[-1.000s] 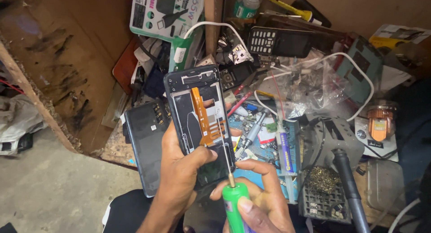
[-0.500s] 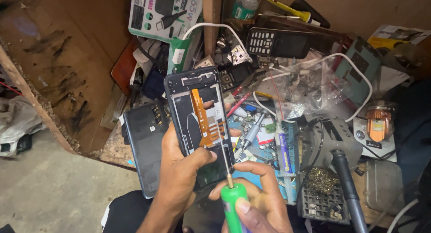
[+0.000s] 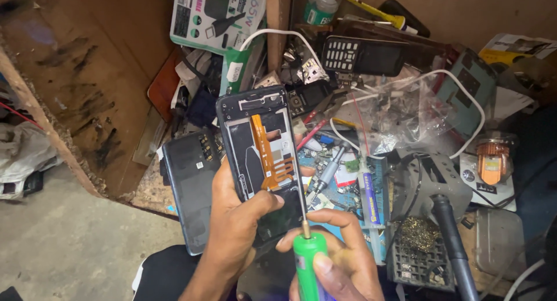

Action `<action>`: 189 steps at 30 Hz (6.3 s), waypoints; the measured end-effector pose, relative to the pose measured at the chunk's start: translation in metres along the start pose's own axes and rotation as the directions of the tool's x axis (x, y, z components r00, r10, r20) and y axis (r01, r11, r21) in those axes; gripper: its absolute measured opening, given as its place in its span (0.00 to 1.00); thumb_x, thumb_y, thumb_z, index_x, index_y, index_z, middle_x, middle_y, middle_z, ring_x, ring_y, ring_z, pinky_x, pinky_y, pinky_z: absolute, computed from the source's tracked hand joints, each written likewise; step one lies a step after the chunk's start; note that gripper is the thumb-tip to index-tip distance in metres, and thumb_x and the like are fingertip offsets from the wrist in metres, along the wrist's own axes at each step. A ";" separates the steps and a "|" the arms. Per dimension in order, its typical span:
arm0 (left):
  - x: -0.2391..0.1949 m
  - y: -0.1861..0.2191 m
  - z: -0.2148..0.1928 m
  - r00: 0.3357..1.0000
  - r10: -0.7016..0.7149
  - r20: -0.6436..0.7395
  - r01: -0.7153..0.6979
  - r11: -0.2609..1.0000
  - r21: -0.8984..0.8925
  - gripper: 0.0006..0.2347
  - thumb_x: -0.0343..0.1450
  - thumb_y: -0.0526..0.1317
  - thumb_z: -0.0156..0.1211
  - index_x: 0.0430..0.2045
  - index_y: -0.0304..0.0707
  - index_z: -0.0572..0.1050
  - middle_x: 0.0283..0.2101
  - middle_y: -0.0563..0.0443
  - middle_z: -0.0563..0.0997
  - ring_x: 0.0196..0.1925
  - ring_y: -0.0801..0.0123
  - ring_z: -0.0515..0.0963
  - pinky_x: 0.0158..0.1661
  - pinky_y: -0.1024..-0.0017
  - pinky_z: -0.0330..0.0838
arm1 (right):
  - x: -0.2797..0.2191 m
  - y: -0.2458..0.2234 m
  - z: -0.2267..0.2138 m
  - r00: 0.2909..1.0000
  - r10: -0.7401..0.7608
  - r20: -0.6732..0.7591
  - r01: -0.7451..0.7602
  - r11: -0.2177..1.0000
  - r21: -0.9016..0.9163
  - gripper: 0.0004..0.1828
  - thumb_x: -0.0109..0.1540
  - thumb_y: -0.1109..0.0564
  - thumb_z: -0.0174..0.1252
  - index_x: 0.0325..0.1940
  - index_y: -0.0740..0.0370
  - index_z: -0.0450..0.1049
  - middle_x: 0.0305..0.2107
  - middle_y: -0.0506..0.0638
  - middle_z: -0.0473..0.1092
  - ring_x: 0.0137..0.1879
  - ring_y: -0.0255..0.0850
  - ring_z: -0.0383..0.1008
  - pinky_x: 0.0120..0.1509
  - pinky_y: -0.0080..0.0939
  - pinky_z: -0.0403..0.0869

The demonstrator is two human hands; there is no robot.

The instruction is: The person uses a green screwdriver to remove screws from a disassembled mobile phone, then removes the battery and sets it aside. The person continues to manipulate the phone's internal components with the screwdriver.

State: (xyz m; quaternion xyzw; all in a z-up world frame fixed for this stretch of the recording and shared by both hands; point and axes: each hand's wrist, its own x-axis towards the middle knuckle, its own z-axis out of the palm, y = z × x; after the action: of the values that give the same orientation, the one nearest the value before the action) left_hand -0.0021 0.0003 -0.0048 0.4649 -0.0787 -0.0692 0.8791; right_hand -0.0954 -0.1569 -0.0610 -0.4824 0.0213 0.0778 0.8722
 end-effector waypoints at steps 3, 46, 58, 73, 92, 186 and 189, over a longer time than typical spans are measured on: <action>0.001 0.000 -0.001 1.000 0.011 0.015 -0.011 1.000 -0.018 0.33 0.56 0.23 0.47 0.62 0.22 0.62 0.61 0.28 0.76 0.55 0.46 0.84 0.53 0.57 0.79 | -0.001 -0.001 -0.001 0.988 -0.126 0.084 0.122 0.991 0.053 0.37 0.66 0.50 0.58 0.72 0.66 0.48 0.48 0.77 0.70 0.26 0.47 0.77 0.31 0.44 0.78; -0.018 0.002 0.040 0.984 -0.003 -0.179 0.060 0.948 0.314 0.15 0.73 0.35 0.53 0.54 0.30 0.71 0.44 0.46 0.83 0.41 0.72 0.81 0.42 0.70 0.77 | -0.025 -0.029 0.005 0.993 -0.116 -0.029 0.118 0.987 0.110 0.39 0.63 0.48 0.57 0.73 0.73 0.61 0.30 0.59 0.69 0.27 0.43 0.76 0.28 0.42 0.77; 0.015 -0.017 0.034 0.957 0.288 -0.038 -0.221 0.806 0.549 0.24 0.67 0.25 0.55 0.61 0.25 0.64 0.54 0.37 0.77 0.54 0.65 0.80 0.53 0.71 0.76 | -0.012 -0.029 -0.002 0.980 -0.194 -0.055 0.198 0.976 0.092 0.41 0.64 0.48 0.53 0.77 0.73 0.54 0.18 0.61 0.71 0.24 0.45 0.75 0.31 0.43 0.76; 0.021 -0.009 0.021 0.744 0.636 0.205 -0.349 0.109 0.931 0.20 0.65 0.30 0.62 0.52 0.33 0.71 0.53 0.28 0.76 0.52 0.44 0.76 0.52 0.57 0.69 | 0.002 -0.019 0.007 0.967 -0.197 -0.160 0.167 0.968 -0.187 0.45 0.59 0.48 0.57 0.76 0.68 0.54 0.57 0.66 0.70 0.28 0.45 0.78 0.30 0.47 0.81; 0.026 -0.002 -0.015 0.981 0.178 -0.078 -0.176 0.984 0.034 0.27 0.66 0.28 0.68 0.58 0.31 0.61 0.35 0.44 0.82 0.34 0.73 0.80 0.35 0.77 0.76 | 0.008 0.011 -0.004 0.999 0.013 0.050 0.002 0.961 -0.275 0.44 0.58 0.39 0.64 0.69 0.73 0.66 0.39 0.63 0.77 0.30 0.37 0.73 0.35 0.36 0.74; 0.018 -0.024 -0.018 0.975 0.179 -0.129 -0.148 0.965 0.218 0.10 0.75 0.38 0.59 0.44 0.28 0.78 0.34 0.44 0.87 0.29 0.79 0.79 0.32 0.81 0.71 | 0.002 0.003 -0.013 0.983 -0.138 -0.118 0.118 0.979 -0.163 0.46 0.56 0.46 0.62 0.72 0.72 0.58 0.19 0.63 0.75 0.23 0.47 0.80 0.30 0.45 0.79; 0.016 -0.027 -0.016 0.971 0.222 -0.085 -0.189 0.939 0.287 0.10 0.76 0.38 0.60 0.45 0.27 0.78 0.35 0.42 0.86 0.30 0.80 0.76 0.34 0.82 0.69 | 0.003 0.002 -0.014 0.983 -0.181 0.000 0.181 0.982 -0.046 0.47 0.63 0.45 0.64 0.77 0.74 0.55 0.22 0.64 0.76 0.26 0.47 0.80 0.32 0.44 0.79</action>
State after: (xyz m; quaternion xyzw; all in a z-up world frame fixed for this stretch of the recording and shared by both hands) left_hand 0.0157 -0.0049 -0.0343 0.5757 -0.0846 0.0620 0.8109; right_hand -0.0926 -0.1675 -0.0701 -0.5022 -0.0228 -0.0024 0.8645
